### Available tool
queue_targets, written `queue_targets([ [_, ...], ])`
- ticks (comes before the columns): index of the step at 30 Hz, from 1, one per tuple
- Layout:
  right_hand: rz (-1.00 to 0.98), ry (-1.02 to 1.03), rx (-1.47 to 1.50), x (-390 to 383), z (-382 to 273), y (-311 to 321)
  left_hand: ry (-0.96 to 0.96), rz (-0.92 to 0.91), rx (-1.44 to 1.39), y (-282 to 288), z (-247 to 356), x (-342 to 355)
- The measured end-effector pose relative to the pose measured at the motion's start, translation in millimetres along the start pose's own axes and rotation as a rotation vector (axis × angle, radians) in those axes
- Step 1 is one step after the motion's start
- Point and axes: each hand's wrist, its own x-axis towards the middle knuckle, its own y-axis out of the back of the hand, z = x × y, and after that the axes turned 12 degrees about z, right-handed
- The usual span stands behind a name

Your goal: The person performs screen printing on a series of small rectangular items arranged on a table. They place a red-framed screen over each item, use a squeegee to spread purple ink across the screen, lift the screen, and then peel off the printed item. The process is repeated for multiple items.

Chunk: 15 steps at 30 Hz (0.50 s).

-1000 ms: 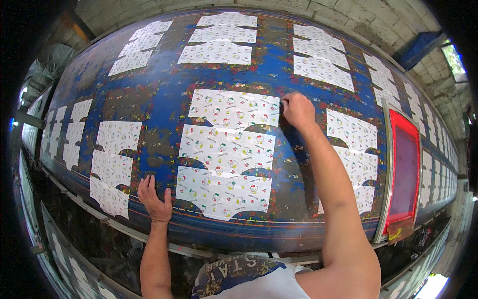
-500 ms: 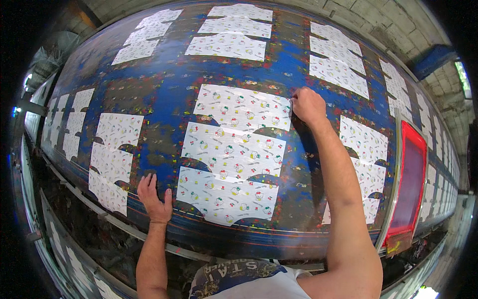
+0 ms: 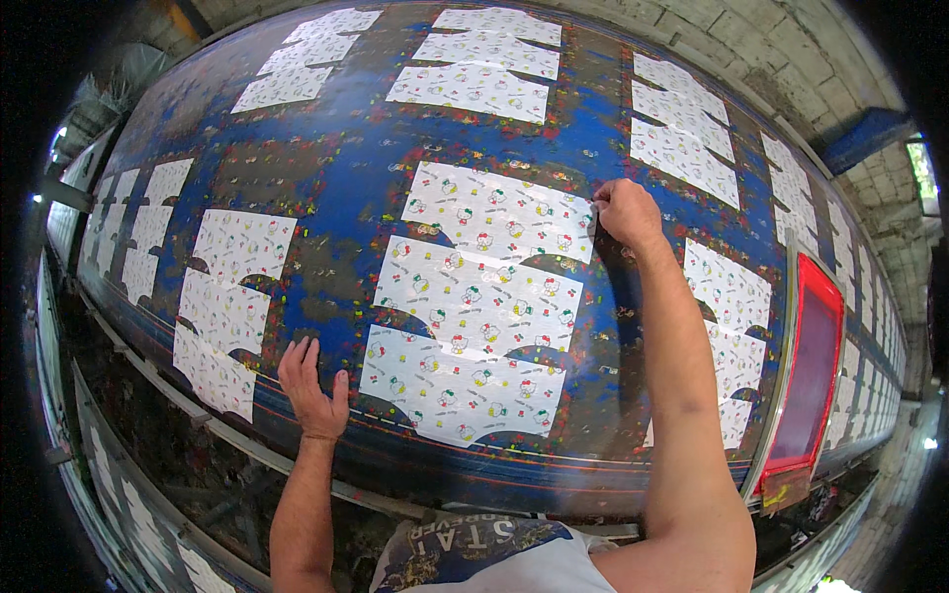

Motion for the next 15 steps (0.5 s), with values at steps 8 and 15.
queue_targets([
  [8, 0.019, 0.006, -0.041, 1.6, -6.7, -9.5, -0.026, 0.041, -0.019, 0.3, -0.5, 1.0],
  [15, -0.297, 0.128, 1.186, -58.9, -52.7, 10.0, -0.009, 0.087, -0.086, -0.5, -3.9, -2.1],
])
